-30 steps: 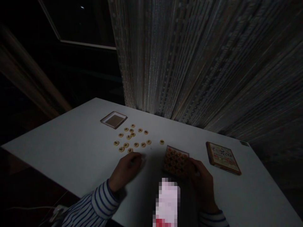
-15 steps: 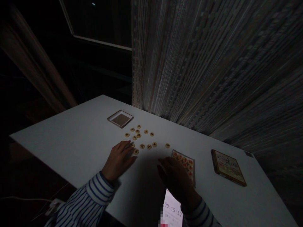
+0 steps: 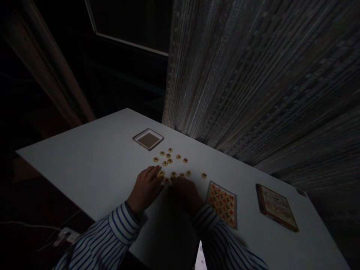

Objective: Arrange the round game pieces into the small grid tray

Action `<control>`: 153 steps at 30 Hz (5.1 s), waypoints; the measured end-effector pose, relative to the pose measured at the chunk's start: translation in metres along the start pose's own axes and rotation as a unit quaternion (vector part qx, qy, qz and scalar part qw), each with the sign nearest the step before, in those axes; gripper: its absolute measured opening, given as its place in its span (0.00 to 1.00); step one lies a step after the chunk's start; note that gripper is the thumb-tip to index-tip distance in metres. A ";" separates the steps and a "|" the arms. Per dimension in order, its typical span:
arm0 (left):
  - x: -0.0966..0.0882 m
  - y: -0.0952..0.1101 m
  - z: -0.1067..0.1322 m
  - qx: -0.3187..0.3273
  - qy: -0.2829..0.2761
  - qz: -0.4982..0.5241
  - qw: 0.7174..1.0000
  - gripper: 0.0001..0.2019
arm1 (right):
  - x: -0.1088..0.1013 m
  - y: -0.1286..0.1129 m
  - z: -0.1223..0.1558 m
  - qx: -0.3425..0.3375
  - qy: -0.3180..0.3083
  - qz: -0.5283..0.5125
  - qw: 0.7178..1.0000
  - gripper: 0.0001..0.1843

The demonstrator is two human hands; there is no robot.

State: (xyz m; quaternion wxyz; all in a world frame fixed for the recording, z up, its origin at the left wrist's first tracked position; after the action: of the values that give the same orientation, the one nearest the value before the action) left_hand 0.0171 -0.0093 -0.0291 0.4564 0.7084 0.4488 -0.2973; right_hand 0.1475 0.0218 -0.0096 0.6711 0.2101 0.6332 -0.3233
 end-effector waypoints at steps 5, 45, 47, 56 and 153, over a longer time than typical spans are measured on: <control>0.002 0.000 0.001 0.006 0.007 0.006 1.000 0.11 | -0.002 -0.004 -0.012 0.010 -0.035 0.007 0.999 0.15; -0.010 0.003 0.001 -0.069 0.024 0.337 0.939 0.12 | -0.031 -0.020 0.013 -0.085 0.153 -0.020 0.984 0.14; -0.009 0.003 0.001 -0.122 0.000 0.399 0.909 0.11 | -0.034 -0.022 0.016 -0.091 0.161 -0.027 0.982 0.14; 0.009 0.009 0.008 -0.323 -0.123 0.600 0.722 0.14 | -0.042 -0.021 0.034 -0.104 0.193 -0.108 0.970 0.14; 0.082 0.141 0.012 -0.296 -0.350 0.695 0.554 0.13 | -0.004 0.062 0.159 0.083 0.483 -0.240 0.838 0.08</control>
State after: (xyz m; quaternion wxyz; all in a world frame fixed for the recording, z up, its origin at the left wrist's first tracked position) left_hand 0.1796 -0.0158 -0.0486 0.8264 0.4652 -0.3150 0.0374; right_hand 0.3048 -0.0438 0.0035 0.1619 0.2356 0.8782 -0.3834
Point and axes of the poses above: each hand's wrist, its own z-axis away from the middle knuckle, its own x-axis out of the palm, y = z × x, the point moved 5 cm from there along -z, towards the middle knuckle, and after that the axes turned 10 degrees about -x, right-handed, at the moved point
